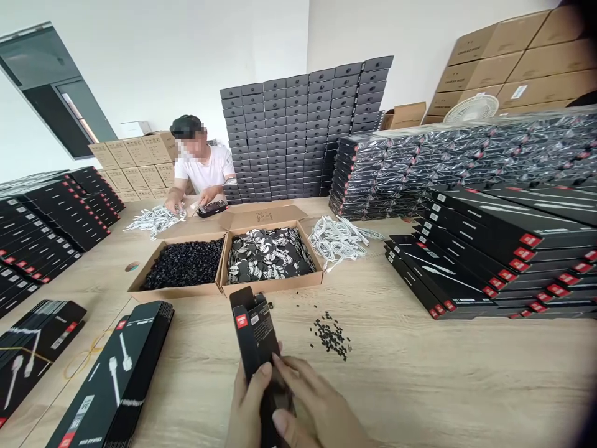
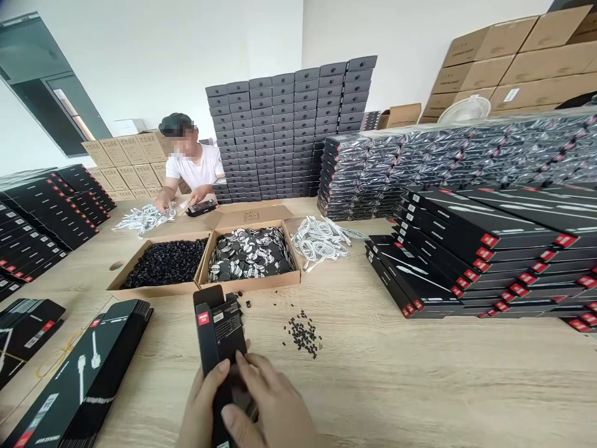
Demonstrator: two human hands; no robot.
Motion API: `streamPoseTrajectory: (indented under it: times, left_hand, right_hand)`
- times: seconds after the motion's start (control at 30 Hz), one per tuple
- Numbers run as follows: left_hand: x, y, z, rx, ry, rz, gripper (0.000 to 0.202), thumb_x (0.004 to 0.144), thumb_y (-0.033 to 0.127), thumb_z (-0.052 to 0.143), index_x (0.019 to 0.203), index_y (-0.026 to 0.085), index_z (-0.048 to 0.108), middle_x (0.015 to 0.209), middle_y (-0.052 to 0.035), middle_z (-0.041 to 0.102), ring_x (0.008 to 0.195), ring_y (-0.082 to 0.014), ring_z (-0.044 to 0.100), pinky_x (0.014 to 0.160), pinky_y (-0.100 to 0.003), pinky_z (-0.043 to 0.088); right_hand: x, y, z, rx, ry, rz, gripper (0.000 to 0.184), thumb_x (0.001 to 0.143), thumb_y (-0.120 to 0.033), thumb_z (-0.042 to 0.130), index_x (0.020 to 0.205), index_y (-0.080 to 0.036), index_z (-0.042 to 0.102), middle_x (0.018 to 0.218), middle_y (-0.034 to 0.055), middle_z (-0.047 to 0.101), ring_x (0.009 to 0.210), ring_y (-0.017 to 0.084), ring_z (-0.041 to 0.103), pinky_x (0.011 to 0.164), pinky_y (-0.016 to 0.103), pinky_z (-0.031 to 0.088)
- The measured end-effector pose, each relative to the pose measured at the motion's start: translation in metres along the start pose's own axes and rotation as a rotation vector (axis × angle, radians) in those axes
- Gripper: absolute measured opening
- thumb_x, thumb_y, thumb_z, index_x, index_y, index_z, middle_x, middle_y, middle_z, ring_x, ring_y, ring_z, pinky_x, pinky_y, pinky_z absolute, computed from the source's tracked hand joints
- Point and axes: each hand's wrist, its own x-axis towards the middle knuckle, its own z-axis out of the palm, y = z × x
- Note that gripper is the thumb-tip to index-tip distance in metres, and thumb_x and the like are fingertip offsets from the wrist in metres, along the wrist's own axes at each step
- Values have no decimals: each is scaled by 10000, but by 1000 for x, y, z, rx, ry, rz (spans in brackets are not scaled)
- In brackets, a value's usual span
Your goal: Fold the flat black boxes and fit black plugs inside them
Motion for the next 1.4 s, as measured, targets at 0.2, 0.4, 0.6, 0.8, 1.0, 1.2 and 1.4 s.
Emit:
streamPoseTrajectory:
  times: [0.2, 0.4, 0.6, 0.8, 1.0, 1.2, 1.4]
  left_hand:
    - [3, -17, -19, 41, -7, -152, 557, 535, 399, 858, 986, 136, 665, 860, -125, 772, 936, -353, 706, 837, -436, 544]
    - [1, -35, 1, 177, 3, 218, 859, 674, 494, 774, 1367, 151, 400, 1216, -172, 648, 1032, -283, 664, 867, -348, 527]
    - [-2, -23, 6, 105, -57, 219, 723, 789, 510, 668, 1395, 240, 380, 1336, -130, 577, 1104, -240, 642, 894, -278, 515]
    - [-12, -15, 6, 16, -167, 116, 661, 798, 480, 670, 1382, 290, 425, 1352, -98, 592, 1120, -259, 637, 888, -303, 531]
    - [-15, -18, 0, 111, -146, 55, 571, 799, 560, 636, 1260, 241, 527, 1262, -104, 640, 1111, -253, 620, 918, -308, 499]
    - [-17, -30, -5, 283, -4, 107, 544, 809, 647, 550, 1140, 215, 557, 1096, -91, 657, 974, -229, 617, 771, -294, 500]
    - [-15, -28, -6, 311, -78, 124, 517, 819, 637, 542, 1109, 209, 562, 1041, -85, 662, 868, -209, 620, 725, -293, 493]
  right_hand:
    - [14, 18, -21, 431, 299, 345, 571, 933, -517, 472, 1450, -287, 396, 1394, 110, 530, 1209, 275, 547, 1020, 464, 456]
    - [11, 17, -2, 852, 287, 322, 429, 880, -479, 603, 1236, -240, 617, 1169, 97, 688, 1023, 251, 648, 931, 391, 515]
    - [4, 14, 2, 706, 295, 314, 468, 905, -482, 559, 1325, -275, 558, 1337, 91, 594, 1216, 261, 552, 1050, 400, 444]
    - [1, 24, -5, 558, 291, 308, 483, 923, -491, 511, 1353, -272, 515, 1397, 94, 544, 1209, 256, 560, 1021, 386, 474]
    - [-9, 23, 4, 456, 281, 299, 449, 947, -502, 442, 1304, -246, 538, 1354, 107, 569, 1262, 254, 517, 1052, 374, 443]
    - [-15, 16, 8, 488, 173, 355, 395, 968, -513, 381, 1235, -254, 515, 1118, 77, 651, 988, 222, 626, 837, 306, 524]
    - [-8, 14, -15, 459, 57, 354, 346, 943, -527, 429, 1044, -251, 612, 929, 28, 646, 888, 217, 608, 791, 313, 501]
